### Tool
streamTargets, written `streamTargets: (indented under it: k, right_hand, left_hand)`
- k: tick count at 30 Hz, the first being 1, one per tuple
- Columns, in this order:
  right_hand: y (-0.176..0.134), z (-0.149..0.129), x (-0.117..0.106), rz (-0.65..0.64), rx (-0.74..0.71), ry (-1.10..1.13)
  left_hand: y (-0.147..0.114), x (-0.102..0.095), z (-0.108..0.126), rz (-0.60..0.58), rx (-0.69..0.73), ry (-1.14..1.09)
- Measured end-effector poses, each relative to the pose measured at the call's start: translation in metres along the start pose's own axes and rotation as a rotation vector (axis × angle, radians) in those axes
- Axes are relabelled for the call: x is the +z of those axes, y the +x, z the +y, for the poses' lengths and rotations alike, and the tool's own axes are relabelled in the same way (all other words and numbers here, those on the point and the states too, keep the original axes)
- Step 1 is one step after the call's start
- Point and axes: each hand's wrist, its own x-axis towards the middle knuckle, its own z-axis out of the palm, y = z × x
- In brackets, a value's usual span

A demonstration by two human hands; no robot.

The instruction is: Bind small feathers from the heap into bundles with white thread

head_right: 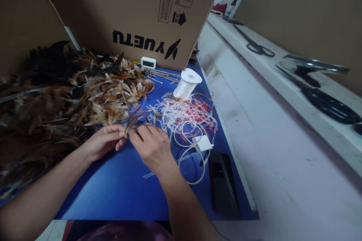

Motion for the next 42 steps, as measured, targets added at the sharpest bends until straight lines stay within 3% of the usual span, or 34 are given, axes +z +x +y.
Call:
streamTargets:
  k: [15, 23, 27, 34, 42]
  right_hand:
    - [0.000, 0.000, -0.001, -0.035, -0.020, 0.012]
    - [0.000, 0.003, -0.001, 0.039, -0.004, 0.040]
    - [-0.001, 0.010, -0.004, 0.154, 0.043, 0.045]
    - [0.001, 0.017, -0.011, 0.523, 0.163, 0.076]
    - [0.002, 0.019, -0.014, 0.623, 0.420, 0.227]
  left_hand:
    - [0.002, -0.001, -0.001, 0.009, -0.020, 0.025]
    - [0.002, -0.002, 0.000, 0.015, -0.001, 0.033]
    - [0.002, -0.004, 0.000, 0.020, 0.014, 0.024]
    - [0.003, -0.006, 0.002, 0.026, 0.050, 0.007]
    - [-0.003, -0.009, 0.006, -0.002, 0.216, -0.038]
